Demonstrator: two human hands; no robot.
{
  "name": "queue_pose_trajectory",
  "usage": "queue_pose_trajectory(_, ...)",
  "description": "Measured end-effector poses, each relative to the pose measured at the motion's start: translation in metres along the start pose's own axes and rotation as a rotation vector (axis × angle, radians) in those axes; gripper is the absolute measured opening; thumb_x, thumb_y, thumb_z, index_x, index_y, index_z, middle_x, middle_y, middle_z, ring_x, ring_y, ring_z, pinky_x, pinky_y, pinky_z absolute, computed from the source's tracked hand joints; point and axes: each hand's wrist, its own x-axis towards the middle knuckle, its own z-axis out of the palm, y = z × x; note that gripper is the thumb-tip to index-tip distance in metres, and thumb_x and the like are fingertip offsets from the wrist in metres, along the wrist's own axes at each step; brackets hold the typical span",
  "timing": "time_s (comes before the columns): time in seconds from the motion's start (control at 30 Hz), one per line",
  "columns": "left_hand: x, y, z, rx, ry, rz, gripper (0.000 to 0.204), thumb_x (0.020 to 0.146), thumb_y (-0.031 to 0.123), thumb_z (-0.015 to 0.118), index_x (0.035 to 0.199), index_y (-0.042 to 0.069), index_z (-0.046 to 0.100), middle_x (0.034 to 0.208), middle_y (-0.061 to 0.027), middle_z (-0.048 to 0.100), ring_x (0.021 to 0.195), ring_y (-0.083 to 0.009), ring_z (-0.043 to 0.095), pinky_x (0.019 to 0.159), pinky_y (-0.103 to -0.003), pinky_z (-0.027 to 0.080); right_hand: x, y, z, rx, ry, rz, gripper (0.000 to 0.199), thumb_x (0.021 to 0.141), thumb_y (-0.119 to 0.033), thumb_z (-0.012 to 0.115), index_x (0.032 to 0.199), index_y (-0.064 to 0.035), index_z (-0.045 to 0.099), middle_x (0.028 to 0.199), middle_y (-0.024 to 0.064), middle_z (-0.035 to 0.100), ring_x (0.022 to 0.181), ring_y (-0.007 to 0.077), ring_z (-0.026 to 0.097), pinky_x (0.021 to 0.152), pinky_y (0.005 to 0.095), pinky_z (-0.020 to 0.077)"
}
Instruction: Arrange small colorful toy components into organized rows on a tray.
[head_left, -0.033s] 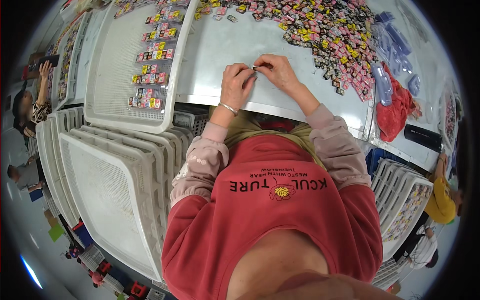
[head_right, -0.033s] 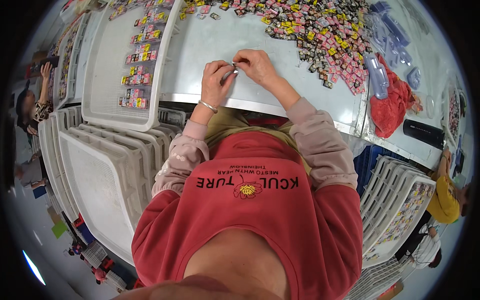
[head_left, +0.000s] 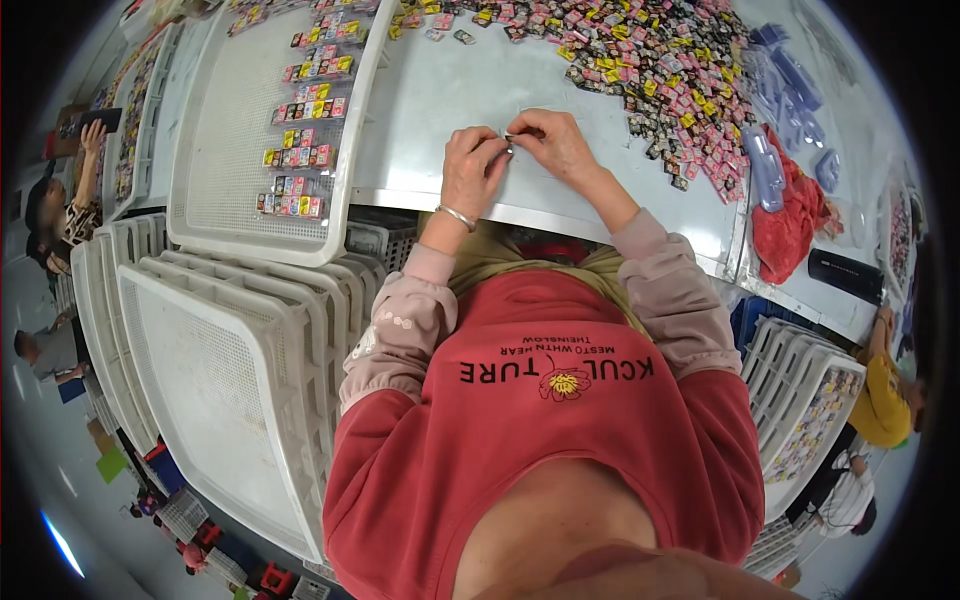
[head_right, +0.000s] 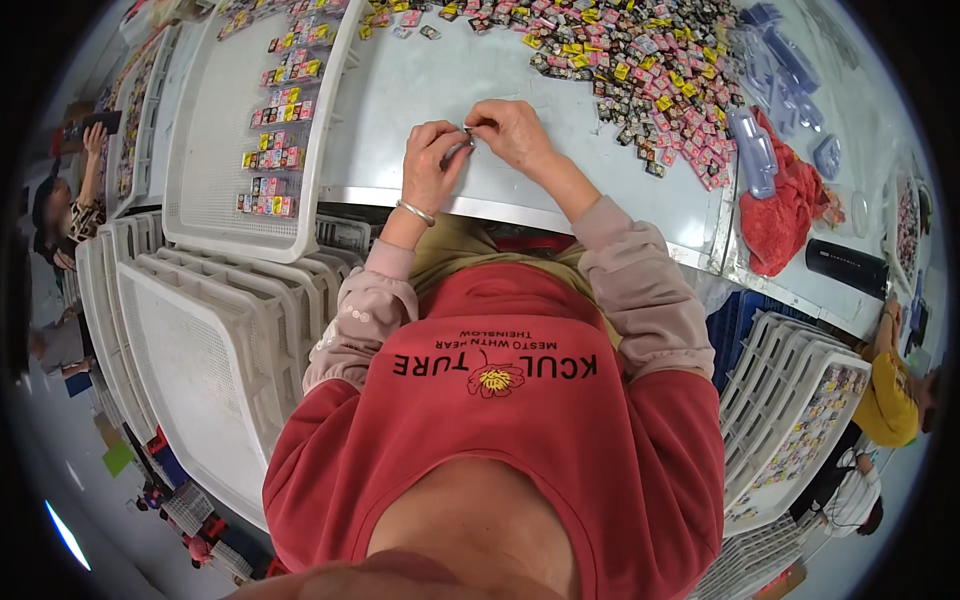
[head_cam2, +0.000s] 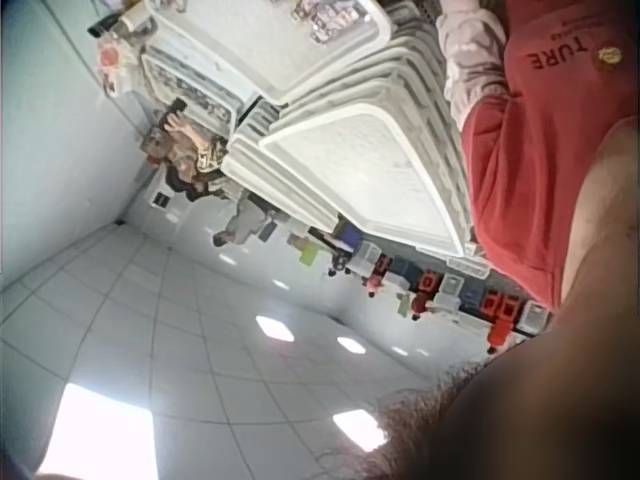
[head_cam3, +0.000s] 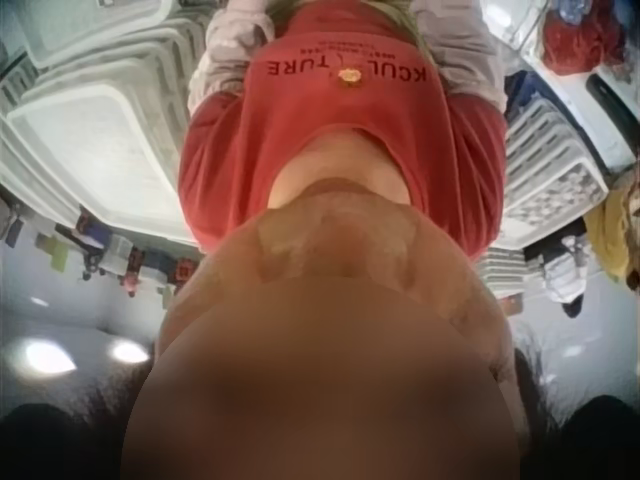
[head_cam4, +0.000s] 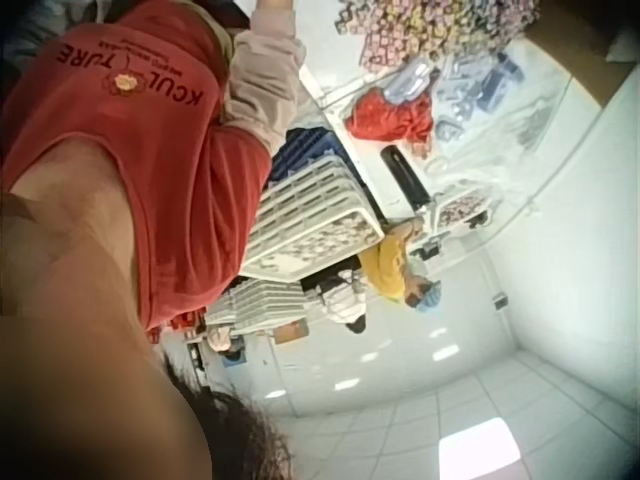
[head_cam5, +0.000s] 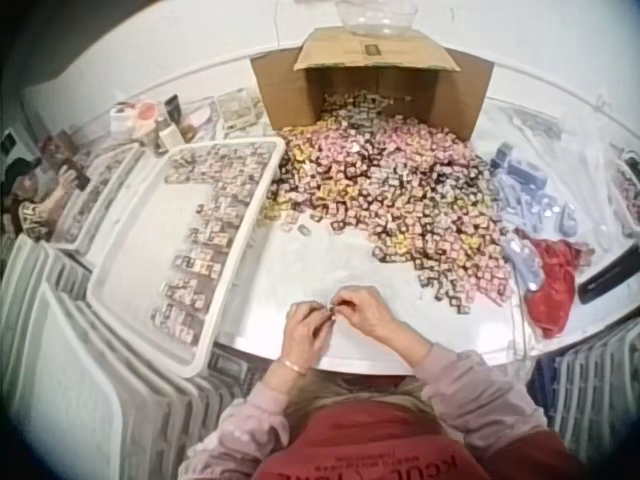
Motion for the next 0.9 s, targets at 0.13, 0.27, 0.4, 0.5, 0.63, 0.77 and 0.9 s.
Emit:
queue_pose_trajectory(0.13,-0.001,-0.001,-0.001,-0.013,0.008,-0.061,0.019,0.071,0.002,0.073,0.088,0.005,0.066,0.093,-0.0076,0.064,0.088,-0.0273,0.058,0.076,-0.036,0.048,0.006,0.004,-0.002,0.101,-0.021,0.057,0.008,0.075,-0.005,0.070,0.082,-0.0013,0.067,0.077,0.0119,0.068,0.068,0.0224,0.066,0.063,0.0318,0.0516)
queue_pose_trajectory(0.27,-0.001,-0.002,-0.001,-0.034,-0.003,-0.063,0.016,0.071,0.001,0.072,0.085,0.005,0.066,0.092,-0.0079,0.064,0.087,-0.0275,0.060,0.076,-0.037,0.048,0.013,0.006,-0.006,-0.086,-0.040,0.016,0.006,0.075,-0.006,0.069,0.079,-0.0025,0.069,0.079,0.0101,0.065,0.071,0.0244,0.065,0.064,0.0339,0.0508)
queue_pose_trajectory(0.4,-0.001,-0.001,0.000,-0.007,0.007,-0.056,0.016,0.071,0.001,0.072,0.086,0.005,0.067,0.090,-0.0065,0.064,0.086,-0.0259,0.058,0.077,-0.036,0.047,0.007,0.005,-0.003,-0.266,-0.001,-0.129,0.004,0.075,-0.004,0.067,0.079,-0.0023,0.070,0.083,0.0094,0.062,0.074,0.0271,0.063,0.066,0.0339,0.0498)
queue_pose_trajectory(0.5,-0.001,0.000,0.001,0.035,-0.027,-0.004,0.020,0.072,0.000,0.071,0.090,0.006,0.069,0.090,-0.0053,0.062,0.085,-0.0249,0.057,0.077,-0.036,0.045,0.004,0.007,-0.001,-0.343,0.001,-0.196,0.006,0.077,-0.004,0.066,0.081,-0.0022,0.069,0.084,0.0102,0.062,0.074,0.0269,0.063,0.066,0.0330,0.0497)
queue_pose_trajectory(0.63,-0.001,0.001,-0.001,0.042,-0.035,0.007,0.023,0.072,-0.001,0.069,0.094,0.007,0.070,0.091,-0.0051,0.061,0.085,-0.0242,0.055,0.077,-0.035,0.045,0.005,0.013,-0.010,-0.171,-0.012,-0.167,0.008,0.078,-0.004,0.065,0.085,-0.0022,0.069,0.085,0.0102,0.062,0.075,0.0264,0.063,0.068,0.0333,0.0497)
queue_pose_trajectory(0.77,-0.001,0.004,-0.004,0.016,-0.058,0.000,0.023,0.073,0.002,0.070,0.095,0.005,0.070,0.092,-0.0065,0.061,0.086,-0.0259,0.056,0.078,-0.036,0.045,-0.001,0.012,-0.016,0.009,-0.027,-0.048,0.011,0.080,-0.003,0.063,0.089,-0.0020,0.069,0.088,0.0099,0.062,0.078,0.0266,0.063,0.069,0.0343,0.0499)
queue_pose_trajectory(0.9,0.003,0.003,-0.006,-0.088,-0.048,-0.050,0.021,0.071,0.002,0.071,0.091,0.006,0.068,0.092,-0.0081,0.061,0.086,-0.0289,0.055,0.079,-0.037,0.044,-0.004,0.005,-0.003,-0.244,-0.018,-0.210,0.013,0.079,-0.002,0.061,0.088,-0.0039,0.070,0.087,0.0120,0.063,0.082,0.0305,0.063,0.072,0.0384,0.0503)
